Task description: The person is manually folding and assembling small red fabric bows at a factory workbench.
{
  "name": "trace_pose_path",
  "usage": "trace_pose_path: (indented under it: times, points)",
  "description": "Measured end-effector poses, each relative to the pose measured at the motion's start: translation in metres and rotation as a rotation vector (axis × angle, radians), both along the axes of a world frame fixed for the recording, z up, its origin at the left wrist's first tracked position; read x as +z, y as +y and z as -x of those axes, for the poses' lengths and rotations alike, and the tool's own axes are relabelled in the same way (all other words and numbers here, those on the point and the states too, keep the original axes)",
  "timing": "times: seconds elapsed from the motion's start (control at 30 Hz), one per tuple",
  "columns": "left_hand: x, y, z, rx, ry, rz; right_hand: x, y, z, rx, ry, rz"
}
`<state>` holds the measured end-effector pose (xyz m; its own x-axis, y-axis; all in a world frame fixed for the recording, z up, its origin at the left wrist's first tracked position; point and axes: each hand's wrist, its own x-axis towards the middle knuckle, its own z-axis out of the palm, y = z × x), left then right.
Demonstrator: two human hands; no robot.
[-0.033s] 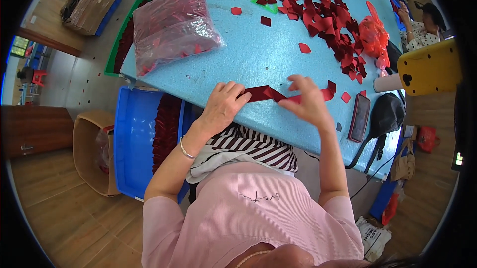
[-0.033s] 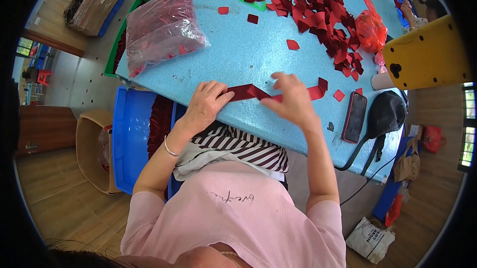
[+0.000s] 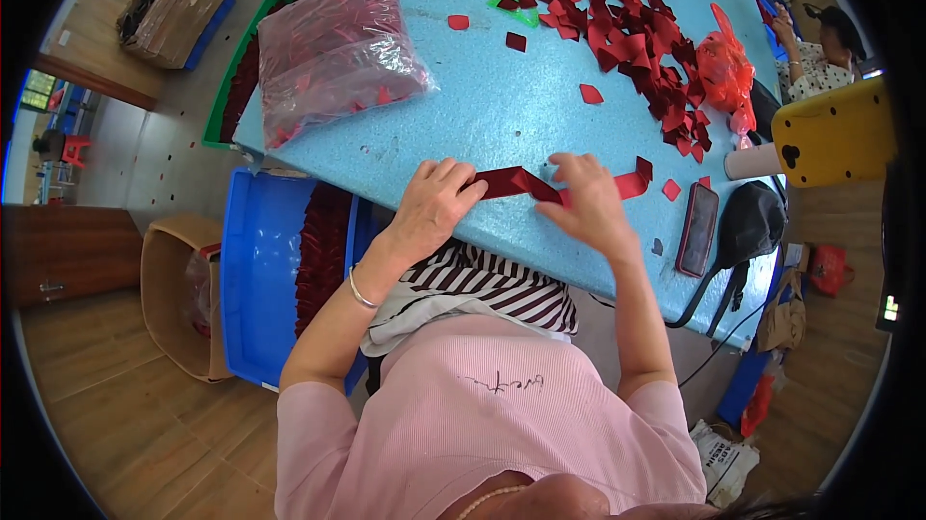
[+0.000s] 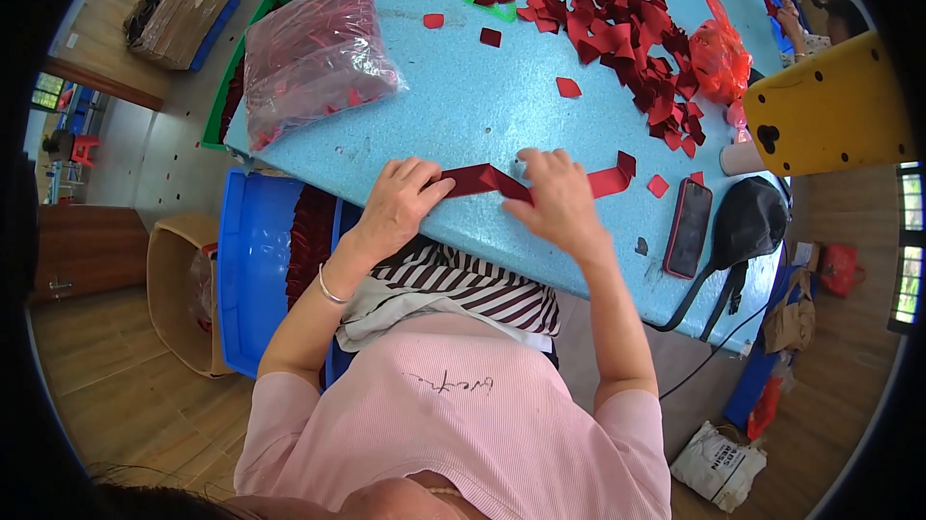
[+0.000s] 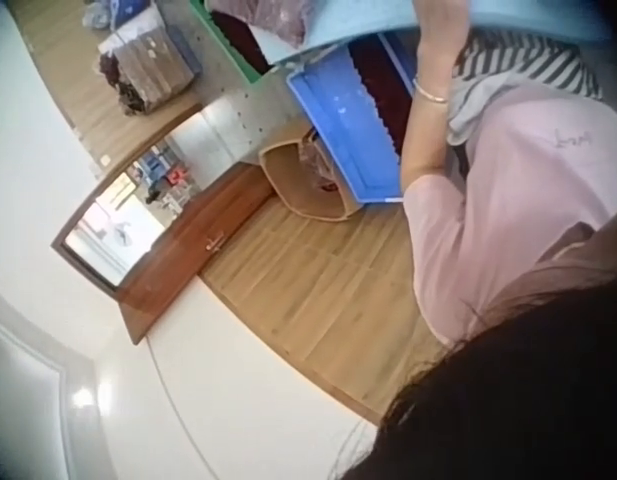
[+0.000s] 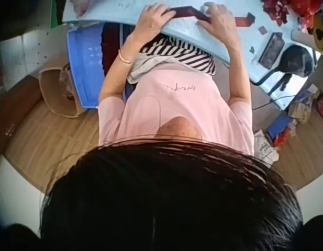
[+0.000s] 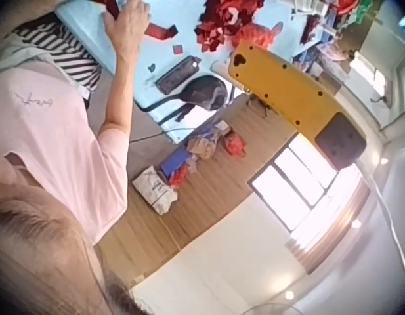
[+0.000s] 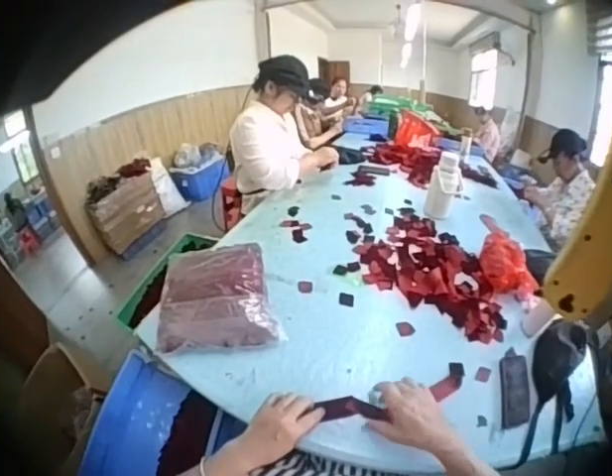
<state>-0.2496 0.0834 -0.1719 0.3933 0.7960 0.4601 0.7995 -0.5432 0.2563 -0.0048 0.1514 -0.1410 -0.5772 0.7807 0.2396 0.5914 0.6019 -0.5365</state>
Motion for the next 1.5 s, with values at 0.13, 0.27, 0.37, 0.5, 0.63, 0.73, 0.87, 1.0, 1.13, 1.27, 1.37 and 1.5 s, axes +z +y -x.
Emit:
trace_pose_path:
  times: [0.13,0.27,0.37,0.5,0.63,0.73,0.87,1.0,1.13,1.27,1.37,1.5]
  points:
    - [-0.001,0.003,0.011,-0.01,-0.017,0.005,-0.019,-0.001,0.012,-0.006,-0.094,-0.149]
    - [-0.006,0.002,0.019,-0.004,-0.012,-0.001,0.004,0.018,0.004,-0.237,0.436,0.784]
    - [-0.005,-0.002,0.022,0.013,0.027,0.075,0.006,0.032,-0.014,-0.37,0.349,0.8]
    - [-0.011,-0.003,0.033,0.016,-0.005,0.056,-0.001,0.051,-0.04,-0.527,0.253,0.705]
    - [-0.016,-0.002,0.046,0.009,-0.041,0.046,-0.013,0.061,-0.057,-0.591,-0.155,0.04]
    - [-0.018,-0.005,0.056,0.025,-0.073,0.057,0.006,0.045,-0.007,-0.333,-0.182,-0.481]
    - [-0.023,-0.004,0.064,0.025,-0.187,0.084,-0.005,0.009,0.075,-0.012,0.176,0.132]
    - [-0.027,-0.007,0.065,0.28,-0.426,0.006,-0.037,0.001,0.1,0.11,0.062,-0.058]
    - [-0.019,-0.018,0.072,0.526,-0.475,0.228,-0.035,0.006,0.104,0.077,0.066,-0.109]
    - [0.026,-0.013,0.043,0.578,-0.285,0.222,0.0,0.003,0.096,0.059,0.09,-0.114]
    - [0.075,-0.026,0.016,0.554,-0.239,0.221,0.053,-0.016,0.074,0.047,0.112,-0.114]
    - [0.146,-0.073,-0.025,0.485,-0.264,0.2,0.124,-0.07,0.034,0.033,0.115,-0.108]
